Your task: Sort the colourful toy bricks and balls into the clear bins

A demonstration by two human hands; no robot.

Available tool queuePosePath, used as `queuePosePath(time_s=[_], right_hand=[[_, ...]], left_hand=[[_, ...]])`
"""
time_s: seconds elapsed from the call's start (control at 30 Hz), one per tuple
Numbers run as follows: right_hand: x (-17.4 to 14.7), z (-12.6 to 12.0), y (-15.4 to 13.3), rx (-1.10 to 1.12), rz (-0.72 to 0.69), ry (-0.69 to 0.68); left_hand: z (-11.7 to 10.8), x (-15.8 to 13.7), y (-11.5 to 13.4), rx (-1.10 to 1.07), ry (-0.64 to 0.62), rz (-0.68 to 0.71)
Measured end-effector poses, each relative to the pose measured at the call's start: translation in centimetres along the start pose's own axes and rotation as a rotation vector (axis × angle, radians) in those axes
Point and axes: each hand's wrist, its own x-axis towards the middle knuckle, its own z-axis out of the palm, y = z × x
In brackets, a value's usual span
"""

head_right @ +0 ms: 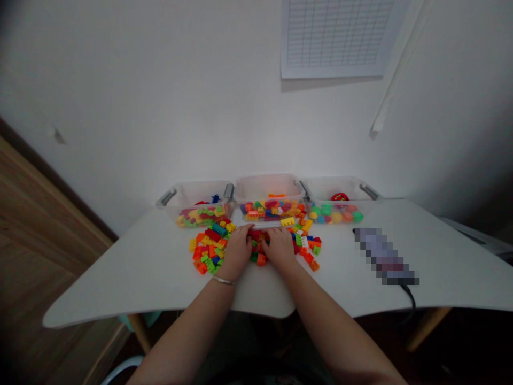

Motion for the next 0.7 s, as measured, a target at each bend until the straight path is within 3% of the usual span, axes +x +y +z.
queuePosePath(time_s=[0.37,0.7], right_hand=[[-0.21,0.66,0.87,0.14,-0.09,0.141],[-0.52,0.73,0.52,0.314,-0.226,0.214]], left_hand=[[-0.65,-0.42,0.92,0.186,-0.064,0.08],[-0.52,-0.22,0.4,-0.038,0.021,0.06]])
